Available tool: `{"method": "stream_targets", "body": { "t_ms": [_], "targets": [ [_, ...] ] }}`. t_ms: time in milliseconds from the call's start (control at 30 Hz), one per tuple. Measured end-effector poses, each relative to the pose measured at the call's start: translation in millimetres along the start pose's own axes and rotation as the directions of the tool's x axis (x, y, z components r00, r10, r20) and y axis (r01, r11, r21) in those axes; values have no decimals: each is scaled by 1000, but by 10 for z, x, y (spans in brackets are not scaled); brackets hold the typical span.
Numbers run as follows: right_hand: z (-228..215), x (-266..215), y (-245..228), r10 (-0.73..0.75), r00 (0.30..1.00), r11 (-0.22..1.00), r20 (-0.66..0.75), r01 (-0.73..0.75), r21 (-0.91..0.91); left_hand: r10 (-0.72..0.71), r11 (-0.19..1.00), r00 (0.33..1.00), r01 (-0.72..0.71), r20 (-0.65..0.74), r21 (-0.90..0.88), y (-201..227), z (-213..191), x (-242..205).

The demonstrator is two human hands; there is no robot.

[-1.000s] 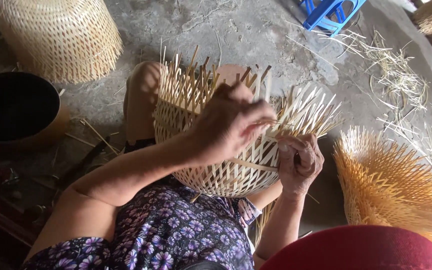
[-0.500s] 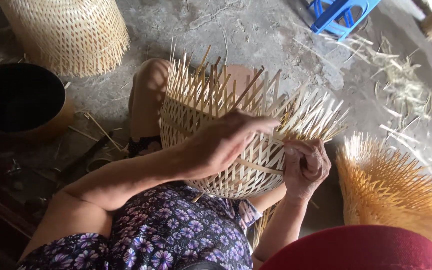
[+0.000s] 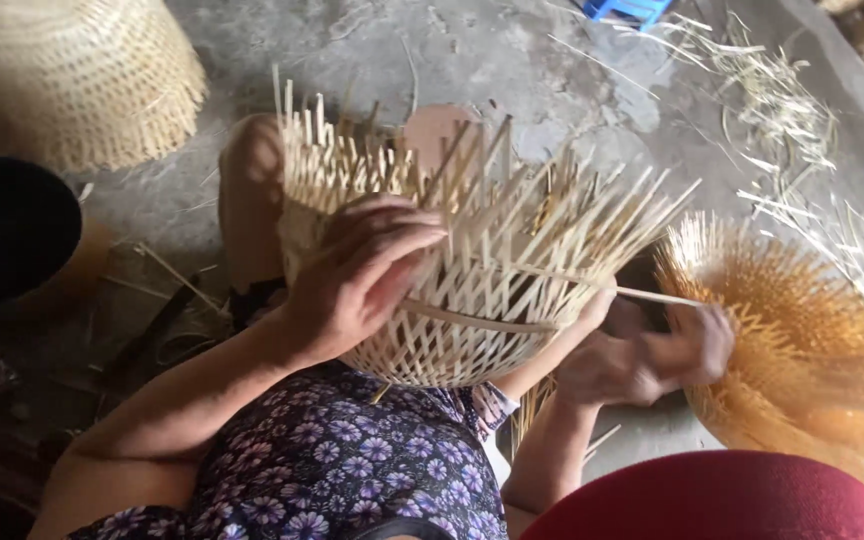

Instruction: The person weaves a bamboo basket by hand, interlacing thin bamboo strips through the vertical spokes of the frame. They rotate the basket while tucking and pulling the strands to secure the weave.

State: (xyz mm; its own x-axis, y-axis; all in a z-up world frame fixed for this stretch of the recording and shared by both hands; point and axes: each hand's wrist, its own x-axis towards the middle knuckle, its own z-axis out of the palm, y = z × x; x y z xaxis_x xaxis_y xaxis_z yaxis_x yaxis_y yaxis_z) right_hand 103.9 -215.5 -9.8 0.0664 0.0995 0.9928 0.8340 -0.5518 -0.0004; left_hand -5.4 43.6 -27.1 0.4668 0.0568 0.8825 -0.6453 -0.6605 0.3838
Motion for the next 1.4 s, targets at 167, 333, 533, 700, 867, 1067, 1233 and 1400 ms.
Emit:
{"method": "stream_targets", "body": {
  "t_ms": [167,333,533,700,867,1067,1233,1400],
  "targets": [
    [-16,-900,609,528,828,849,-190,-508,145,100,975,934,-24,-342,219,-97,-270,116],
    [208,-1353,570,830,450,319,329,-868,381,-623,774,733,530,-273,-345,-491,-386,-259],
    [53,-829,5,846,384,304,369,-918,256,-588,799,767,600,-257,-39,-540,-355,-376],
    [26,-562,-223,854,368,257,368,-913,316,-472,849,844,513,-255,124,-1121,-332,-948],
    [109,-579,-226,785,491,345,378,-853,392,-263,791,943,333,-205,514,-1165,-324,-797],
    [104,-800,36,803,543,387,245,-788,478,-511,852,787,517,-347,-81,-317,-350,-75],
    [11,-462,96,507,840,730,194,-538,421,-4,982,1000,0,22,189,63,-47,76],
    [73,428,-132,123,873,970,472,-206,127,25,982,996,-40,87,185,32,83,142]
  ]
}}
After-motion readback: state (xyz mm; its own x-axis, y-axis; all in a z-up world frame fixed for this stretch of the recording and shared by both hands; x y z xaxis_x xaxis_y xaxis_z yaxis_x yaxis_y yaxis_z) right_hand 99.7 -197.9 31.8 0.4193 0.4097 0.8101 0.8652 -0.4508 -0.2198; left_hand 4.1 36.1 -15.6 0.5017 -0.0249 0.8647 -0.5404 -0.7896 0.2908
